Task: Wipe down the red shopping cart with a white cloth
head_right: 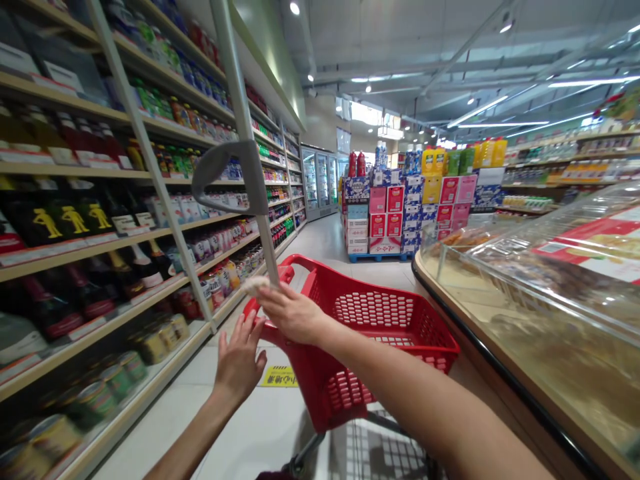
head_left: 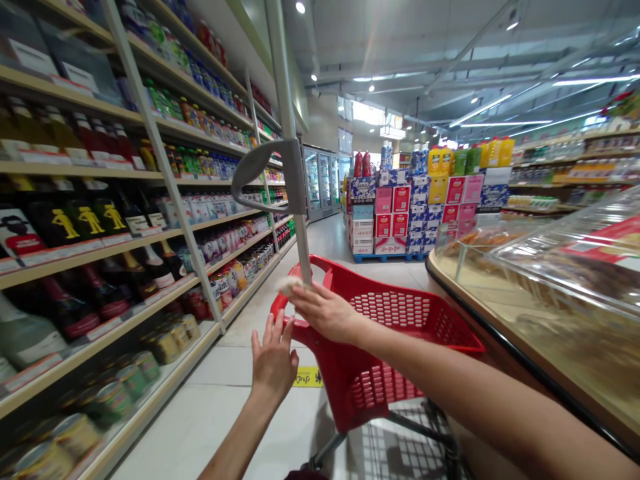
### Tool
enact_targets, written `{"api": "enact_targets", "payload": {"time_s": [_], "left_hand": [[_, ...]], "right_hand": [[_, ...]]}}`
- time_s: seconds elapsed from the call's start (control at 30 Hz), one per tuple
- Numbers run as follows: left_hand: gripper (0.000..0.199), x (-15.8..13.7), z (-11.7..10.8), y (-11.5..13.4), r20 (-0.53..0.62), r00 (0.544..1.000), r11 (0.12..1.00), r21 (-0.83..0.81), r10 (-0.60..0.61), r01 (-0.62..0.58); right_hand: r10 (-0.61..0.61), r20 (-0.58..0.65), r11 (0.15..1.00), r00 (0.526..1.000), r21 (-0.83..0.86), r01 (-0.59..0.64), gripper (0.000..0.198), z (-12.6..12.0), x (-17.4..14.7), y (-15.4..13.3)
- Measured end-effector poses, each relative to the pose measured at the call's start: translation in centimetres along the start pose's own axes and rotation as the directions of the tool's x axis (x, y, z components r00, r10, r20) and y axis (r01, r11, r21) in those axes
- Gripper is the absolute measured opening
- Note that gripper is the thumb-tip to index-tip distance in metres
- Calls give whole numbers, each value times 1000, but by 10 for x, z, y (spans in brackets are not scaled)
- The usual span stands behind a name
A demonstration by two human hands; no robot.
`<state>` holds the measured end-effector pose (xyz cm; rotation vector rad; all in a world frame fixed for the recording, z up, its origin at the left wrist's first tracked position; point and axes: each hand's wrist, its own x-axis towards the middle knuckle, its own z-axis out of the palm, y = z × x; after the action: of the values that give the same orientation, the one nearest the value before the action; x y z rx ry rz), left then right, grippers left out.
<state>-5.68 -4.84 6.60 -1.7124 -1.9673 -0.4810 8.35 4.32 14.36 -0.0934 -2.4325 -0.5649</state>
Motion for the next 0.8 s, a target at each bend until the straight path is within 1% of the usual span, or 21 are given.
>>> {"api": "enact_targets", "payload": {"time_s": [0.03,0.1,0.13,0.23,0.3,0.43,0.5,0.67,0.73,0.8], "left_hand": [[58,0,0,0,2,1000,1000,-5,4,-4],[57,0,0,1,0,1000,1000,-15,10,-10],[57,0,0,2,-3,1000,1000,-16,10,-10],[57,0,-2,6,-16,1000,1000,-5,-2,1],[57,0,-2,7,-17,1000,1000,0,-1,1],[56,0,-1,7,-6,1000,1000,-2,21,-21],[56,0,-1,8,-7,1000,1000,-6,29,-29],[59,1,-2,12,1,1000,1000,11,-3,3],[58,1,-3,13,10,1000,1000,12,8,-8],[58,1,-4,13,4,1000,1000,7,26,-26]], "right_hand": [[-29,32,999,999,36,28,32,8,-12,-4],[-34,34,997,999,75,32,33,14,-23,-7],[-18,13,997,1000,75,17,33,13,-21,-5],[58,-80,998,995,35,-56,33,-2,-2,5],[77,-99,997,992,11,-77,33,-5,2,7],[15,-7,1000,1000,24,-15,35,13,-26,-6],[19,9,999,1000,32,-19,34,19,-35,-10],[116,-108,993,987,-8,-118,31,10,-23,-9],[136,-136,990,981,-11,-139,31,16,-30,-19],[169,-134,986,977,8,-169,30,34,-53,-38]]}}
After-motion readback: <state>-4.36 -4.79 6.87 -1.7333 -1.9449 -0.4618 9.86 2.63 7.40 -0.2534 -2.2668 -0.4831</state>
